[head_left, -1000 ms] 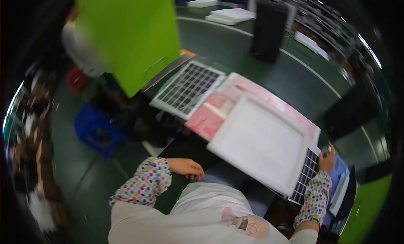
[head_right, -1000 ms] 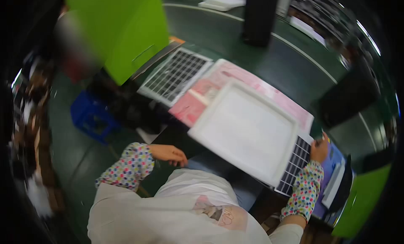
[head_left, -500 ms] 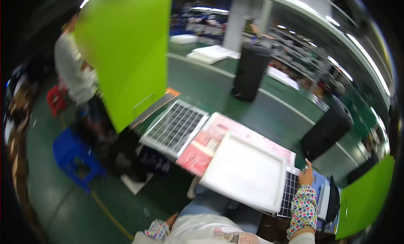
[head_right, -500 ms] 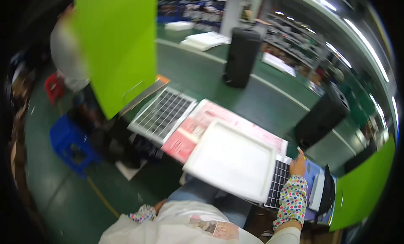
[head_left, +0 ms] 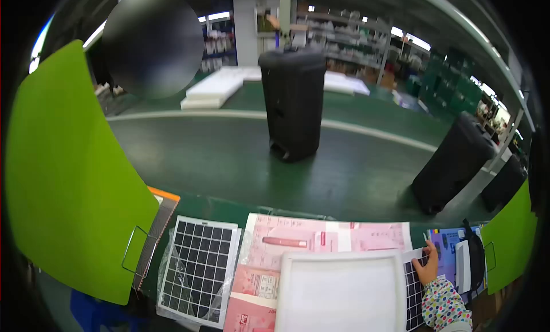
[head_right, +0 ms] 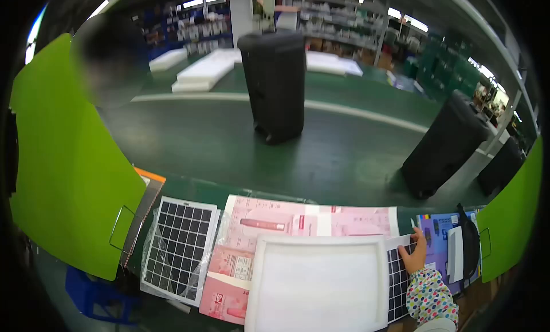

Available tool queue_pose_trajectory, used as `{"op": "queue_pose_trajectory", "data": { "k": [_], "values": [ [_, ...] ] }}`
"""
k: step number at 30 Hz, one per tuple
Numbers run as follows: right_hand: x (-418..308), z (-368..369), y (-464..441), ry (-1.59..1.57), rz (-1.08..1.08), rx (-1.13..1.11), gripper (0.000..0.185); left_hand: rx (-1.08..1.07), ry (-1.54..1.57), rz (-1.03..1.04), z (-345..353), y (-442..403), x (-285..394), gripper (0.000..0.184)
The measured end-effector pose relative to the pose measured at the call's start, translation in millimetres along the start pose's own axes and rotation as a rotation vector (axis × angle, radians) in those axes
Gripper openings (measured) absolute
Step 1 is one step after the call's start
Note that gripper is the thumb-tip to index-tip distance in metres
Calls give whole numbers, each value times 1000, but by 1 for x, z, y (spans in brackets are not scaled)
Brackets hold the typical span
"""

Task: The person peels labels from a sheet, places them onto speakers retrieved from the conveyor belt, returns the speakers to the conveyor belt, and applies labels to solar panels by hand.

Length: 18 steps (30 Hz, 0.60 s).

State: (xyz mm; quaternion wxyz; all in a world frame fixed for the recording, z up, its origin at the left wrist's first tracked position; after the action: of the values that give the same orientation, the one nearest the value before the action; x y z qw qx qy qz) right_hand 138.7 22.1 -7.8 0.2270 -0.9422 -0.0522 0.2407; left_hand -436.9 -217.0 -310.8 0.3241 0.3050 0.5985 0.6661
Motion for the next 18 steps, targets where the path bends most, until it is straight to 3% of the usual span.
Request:
{"op": "queue_pose_trajectory", "data": {
  "k": [8, 15, 18],
  "values": [
    [-5, 7, -3, 27, 15, 22, 77, 59, 24, -27, -12, 24, 0, 49],
    [10, 3, 9, -29, -121, 157, 76, 95, -59, 88, -33, -2, -26, 48],
    [7, -10, 15, 6, -81, 141, 79, 120, -93, 167, -54, -4, -32, 47]
  ]
}}
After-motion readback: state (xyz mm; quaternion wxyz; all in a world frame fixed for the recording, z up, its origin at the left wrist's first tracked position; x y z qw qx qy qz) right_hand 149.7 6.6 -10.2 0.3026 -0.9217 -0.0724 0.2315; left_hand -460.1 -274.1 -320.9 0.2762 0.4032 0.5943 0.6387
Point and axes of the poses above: each hand's wrist, its own y-axis away from the middle knuckle, its own z-axis out of the palm, x = y × z, the point moved 5 cm from there along -y, towards the middle knuckle, and after that the axes turned 14 degrees about -z, right-handed, at the moved point
